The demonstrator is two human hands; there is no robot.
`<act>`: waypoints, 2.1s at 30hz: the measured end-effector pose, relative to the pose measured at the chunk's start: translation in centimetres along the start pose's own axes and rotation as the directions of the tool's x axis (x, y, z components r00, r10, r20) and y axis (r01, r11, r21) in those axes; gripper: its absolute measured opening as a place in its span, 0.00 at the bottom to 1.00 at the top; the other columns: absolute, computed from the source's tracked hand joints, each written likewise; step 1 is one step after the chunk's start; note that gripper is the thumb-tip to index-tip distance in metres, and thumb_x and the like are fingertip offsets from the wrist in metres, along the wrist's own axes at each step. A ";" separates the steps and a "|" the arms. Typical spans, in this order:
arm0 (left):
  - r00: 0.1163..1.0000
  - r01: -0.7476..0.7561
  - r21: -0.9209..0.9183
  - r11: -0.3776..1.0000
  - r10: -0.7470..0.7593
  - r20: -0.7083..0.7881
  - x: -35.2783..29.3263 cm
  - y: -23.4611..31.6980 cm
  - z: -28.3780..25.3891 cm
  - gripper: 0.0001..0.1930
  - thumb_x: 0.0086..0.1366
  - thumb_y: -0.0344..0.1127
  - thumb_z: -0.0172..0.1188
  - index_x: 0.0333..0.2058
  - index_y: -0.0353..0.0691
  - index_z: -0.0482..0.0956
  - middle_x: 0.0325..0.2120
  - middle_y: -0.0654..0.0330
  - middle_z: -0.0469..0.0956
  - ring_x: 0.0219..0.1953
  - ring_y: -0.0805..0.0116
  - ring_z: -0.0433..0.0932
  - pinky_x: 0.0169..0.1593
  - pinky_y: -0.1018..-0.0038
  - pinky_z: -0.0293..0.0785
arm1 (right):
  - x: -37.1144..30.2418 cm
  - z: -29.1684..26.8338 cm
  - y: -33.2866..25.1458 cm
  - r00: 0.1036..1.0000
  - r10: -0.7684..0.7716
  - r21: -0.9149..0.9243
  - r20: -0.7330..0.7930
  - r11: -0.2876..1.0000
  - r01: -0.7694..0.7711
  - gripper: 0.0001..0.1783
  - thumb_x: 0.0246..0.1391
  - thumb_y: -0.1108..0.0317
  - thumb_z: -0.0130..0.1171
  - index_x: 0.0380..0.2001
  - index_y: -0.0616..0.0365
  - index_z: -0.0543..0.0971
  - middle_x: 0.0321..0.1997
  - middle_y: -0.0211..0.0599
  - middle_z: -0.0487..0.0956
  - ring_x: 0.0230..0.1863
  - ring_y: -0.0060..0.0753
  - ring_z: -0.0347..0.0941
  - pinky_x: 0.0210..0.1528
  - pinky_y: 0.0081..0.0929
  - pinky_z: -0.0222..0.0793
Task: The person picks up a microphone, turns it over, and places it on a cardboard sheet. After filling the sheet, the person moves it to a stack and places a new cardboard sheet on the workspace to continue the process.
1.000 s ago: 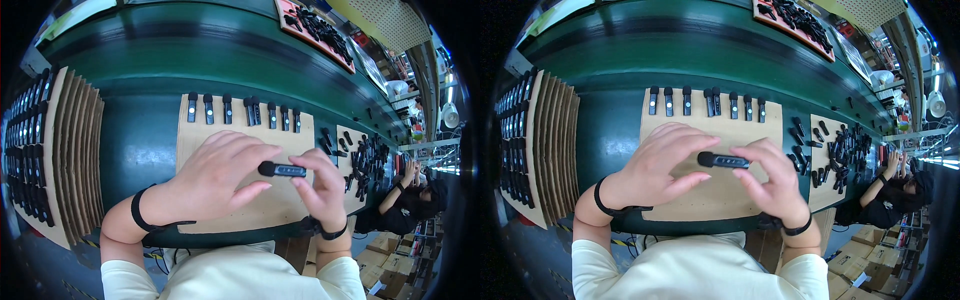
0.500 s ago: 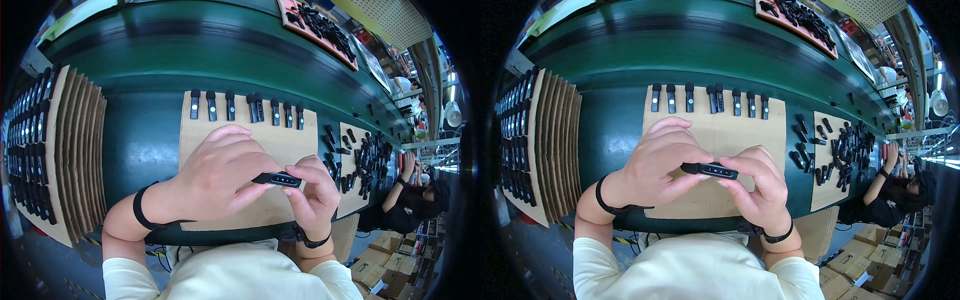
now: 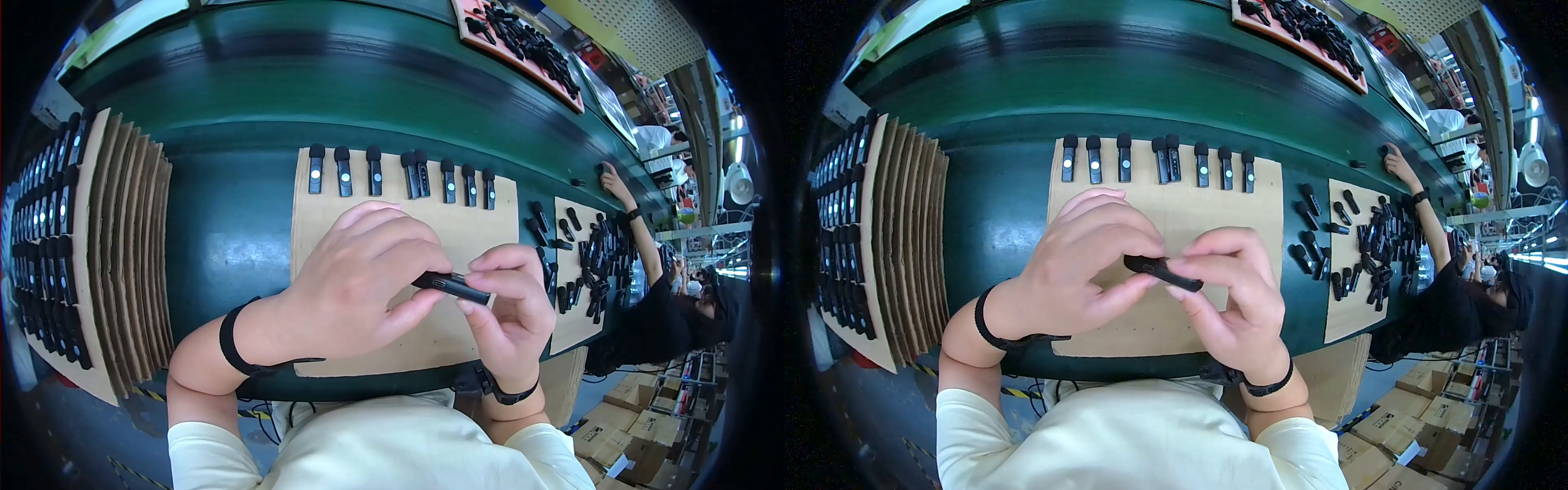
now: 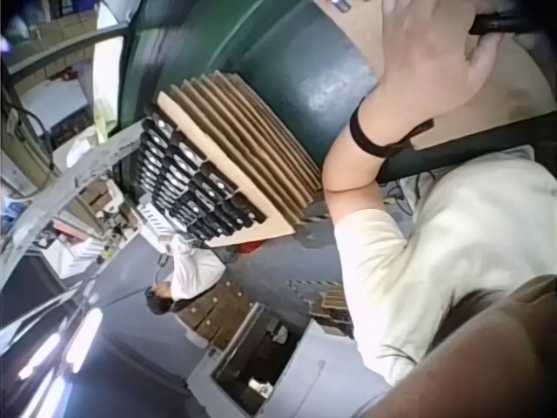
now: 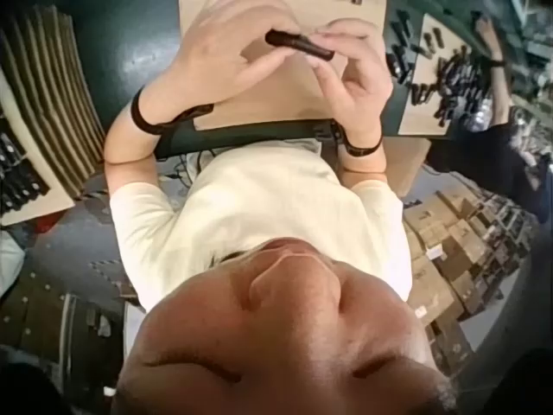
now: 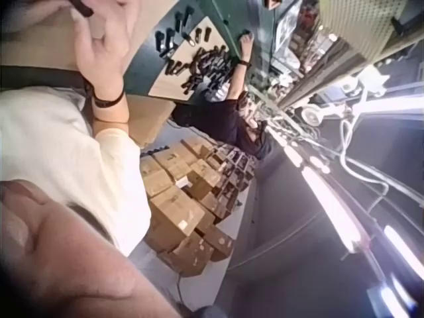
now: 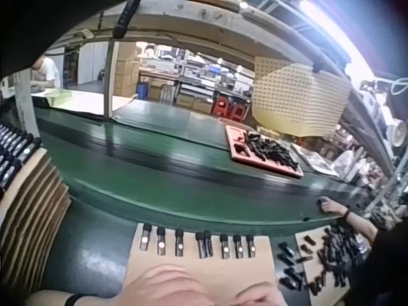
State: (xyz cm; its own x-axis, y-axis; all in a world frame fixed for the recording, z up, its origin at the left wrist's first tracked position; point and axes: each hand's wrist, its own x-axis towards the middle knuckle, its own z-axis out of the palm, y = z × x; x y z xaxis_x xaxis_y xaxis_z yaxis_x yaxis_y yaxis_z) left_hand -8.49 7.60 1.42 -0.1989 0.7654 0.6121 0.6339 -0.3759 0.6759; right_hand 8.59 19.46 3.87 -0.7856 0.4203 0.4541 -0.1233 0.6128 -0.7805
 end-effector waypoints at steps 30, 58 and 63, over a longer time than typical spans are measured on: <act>0.865 0.018 0.380 0.925 -0.204 0.458 -1.7 -2.6 1.1 0.15 0.57 0.45 0.65 0.34 0.39 0.80 0.34 0.57 0.74 0.43 0.59 0.72 0.48 0.65 0.65 | 2.8 -9.7 10.0 0.956 0.284 -0.432 0.077 0.873 -0.225 0.13 0.52 0.81 0.60 0.42 0.63 0.77 0.43 0.38 0.78 0.42 0.28 0.76 0.42 0.21 0.72; 0.740 0.151 0.396 0.906 -0.369 0.562 -1.0 -2.1 0.7 0.17 0.55 0.42 0.68 0.41 0.40 0.81 0.46 0.54 0.75 0.53 0.56 0.70 0.57 0.63 0.62 | 3.2 -10.0 14.1 0.949 0.199 -0.691 0.243 0.722 0.025 0.15 0.49 0.78 0.63 0.42 0.59 0.76 0.54 0.43 0.73 0.53 0.49 0.73 0.51 0.34 0.72; 0.743 0.156 0.391 0.907 -0.368 0.559 -0.8 -2.0 0.5 0.17 0.55 0.42 0.68 0.41 0.40 0.80 0.46 0.54 0.75 0.53 0.56 0.70 0.57 0.63 0.62 | 3.5 -12.1 15.1 0.961 0.170 -0.678 0.216 0.735 0.022 0.16 0.49 0.77 0.63 0.43 0.59 0.76 0.54 0.44 0.73 0.52 0.47 0.73 0.51 0.33 0.72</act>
State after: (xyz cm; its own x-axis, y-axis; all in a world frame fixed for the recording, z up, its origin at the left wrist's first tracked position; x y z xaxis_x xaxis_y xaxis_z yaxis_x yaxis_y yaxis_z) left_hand -9.21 7.97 -0.64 0.0363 0.9991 -0.0235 0.8362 -0.0175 0.5481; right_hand 11.27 38.25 -1.08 -0.9072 0.3639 0.2110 0.3029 0.9132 -0.2727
